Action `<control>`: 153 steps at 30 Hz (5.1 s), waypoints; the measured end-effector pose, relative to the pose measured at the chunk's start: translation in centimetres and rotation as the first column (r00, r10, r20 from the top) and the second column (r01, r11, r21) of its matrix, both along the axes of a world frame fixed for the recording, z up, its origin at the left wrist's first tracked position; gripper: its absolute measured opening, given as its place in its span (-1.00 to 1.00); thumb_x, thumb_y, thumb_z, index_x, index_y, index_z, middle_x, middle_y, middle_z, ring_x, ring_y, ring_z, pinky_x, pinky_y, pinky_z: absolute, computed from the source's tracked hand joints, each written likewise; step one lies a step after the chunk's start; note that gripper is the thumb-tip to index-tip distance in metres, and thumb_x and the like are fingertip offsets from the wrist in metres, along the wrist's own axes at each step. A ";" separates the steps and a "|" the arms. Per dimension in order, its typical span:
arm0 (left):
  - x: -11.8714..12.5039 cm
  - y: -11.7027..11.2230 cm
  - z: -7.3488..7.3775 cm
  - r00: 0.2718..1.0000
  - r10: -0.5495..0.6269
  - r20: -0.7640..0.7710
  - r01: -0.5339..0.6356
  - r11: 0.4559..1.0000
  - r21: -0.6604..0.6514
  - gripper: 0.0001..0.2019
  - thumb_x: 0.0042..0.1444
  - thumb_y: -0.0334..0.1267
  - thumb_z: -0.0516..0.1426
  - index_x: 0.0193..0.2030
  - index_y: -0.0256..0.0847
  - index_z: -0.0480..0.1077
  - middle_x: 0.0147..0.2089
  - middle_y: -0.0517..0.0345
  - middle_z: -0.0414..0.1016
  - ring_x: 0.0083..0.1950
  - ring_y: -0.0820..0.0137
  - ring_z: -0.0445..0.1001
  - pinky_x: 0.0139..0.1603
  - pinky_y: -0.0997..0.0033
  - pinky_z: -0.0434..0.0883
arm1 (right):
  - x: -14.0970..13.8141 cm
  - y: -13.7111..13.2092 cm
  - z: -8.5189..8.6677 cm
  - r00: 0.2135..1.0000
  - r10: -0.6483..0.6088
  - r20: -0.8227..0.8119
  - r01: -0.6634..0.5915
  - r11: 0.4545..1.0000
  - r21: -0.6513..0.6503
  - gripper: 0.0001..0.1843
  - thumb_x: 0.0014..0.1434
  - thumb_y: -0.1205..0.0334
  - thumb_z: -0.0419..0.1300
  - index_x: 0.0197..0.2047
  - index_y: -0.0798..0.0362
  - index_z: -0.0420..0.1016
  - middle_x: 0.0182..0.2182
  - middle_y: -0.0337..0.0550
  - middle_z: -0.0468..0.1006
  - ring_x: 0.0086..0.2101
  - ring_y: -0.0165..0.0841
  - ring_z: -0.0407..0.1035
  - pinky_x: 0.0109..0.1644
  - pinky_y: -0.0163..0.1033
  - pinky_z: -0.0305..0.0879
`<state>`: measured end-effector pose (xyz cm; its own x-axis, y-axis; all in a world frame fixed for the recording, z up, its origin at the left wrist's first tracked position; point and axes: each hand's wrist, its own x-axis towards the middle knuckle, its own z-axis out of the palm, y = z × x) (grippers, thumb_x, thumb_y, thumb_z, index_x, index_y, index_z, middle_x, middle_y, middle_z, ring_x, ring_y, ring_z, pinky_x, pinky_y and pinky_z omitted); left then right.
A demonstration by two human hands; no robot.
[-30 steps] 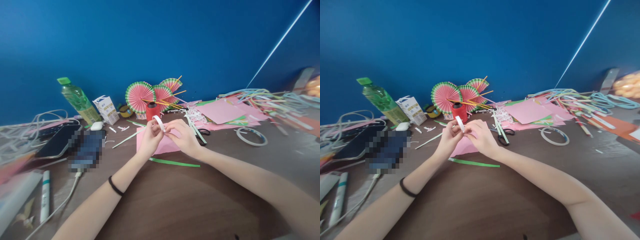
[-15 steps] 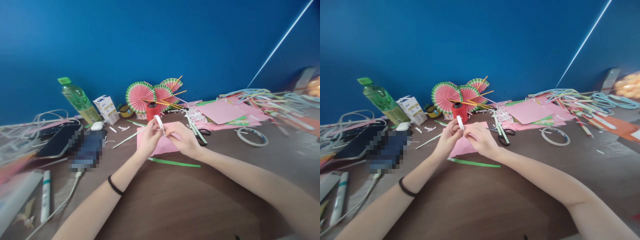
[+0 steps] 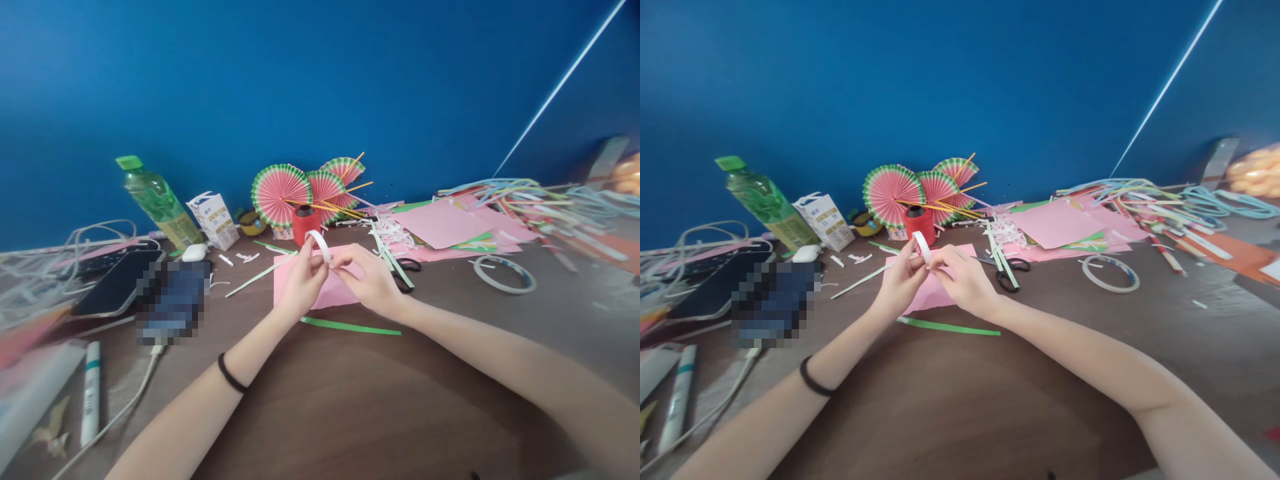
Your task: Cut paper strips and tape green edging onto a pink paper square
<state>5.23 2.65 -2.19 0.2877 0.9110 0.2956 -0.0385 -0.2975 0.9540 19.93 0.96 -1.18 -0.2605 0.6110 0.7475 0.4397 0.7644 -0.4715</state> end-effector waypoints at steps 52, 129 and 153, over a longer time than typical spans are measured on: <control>-0.4 -0.1 1.3 0.994 -0.112 -0.009 0.112 0.994 -0.002 -0.65 0.05 -0.37 0.06 0.02 -0.27 0.20 -0.10 0.00 0.49 -0.10 0.32 0.44 -0.07 0.32 0.31 | -0.2 -0.5 0.3 0.993 0.109 -0.047 -0.104 0.989 0.107 -0.82 0.09 0.50 0.06 -0.39 0.01 0.29 -0.43 -0.22 0.43 -0.29 -0.36 0.38 -0.20 -0.22 0.33; -1.5 -0.5 3.7 0.872 -0.488 0.030 0.477 0.835 -0.275 -0.50 0.07 -0.37 0.03 0.19 -0.21 0.18 -0.34 0.11 0.38 -0.40 0.48 0.20 -0.33 0.39 0.18 | 1.6 2.1 2.6 0.661 0.118 -0.741 -0.518 0.786 -0.337 -0.79 0.00 0.25 0.24 -0.39 0.00 0.23 -0.50 -0.35 0.33 -0.49 -0.49 0.33 -0.32 -0.27 0.39; -2.3 -1.3 4.9 0.872 -0.489 -0.015 0.454 0.821 -0.346 -0.66 0.06 -0.34 0.06 -0.01 -0.32 0.38 -0.51 0.20 0.25 -0.45 0.51 0.16 -0.41 0.43 0.08 | 2.1 1.0 3.8 0.390 0.457 -0.799 -0.920 0.159 -0.358 -0.84 0.03 0.32 0.26 -0.42 0.08 0.31 -0.55 -0.33 0.40 -0.54 -0.53 0.31 -0.44 -0.38 0.17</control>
<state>2.89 1.37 2.68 0.7184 0.6943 -0.0425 0.0047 0.0563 0.9984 22.07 1.94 2.59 -0.6910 0.6324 0.3501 -0.5145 -0.0900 -0.8528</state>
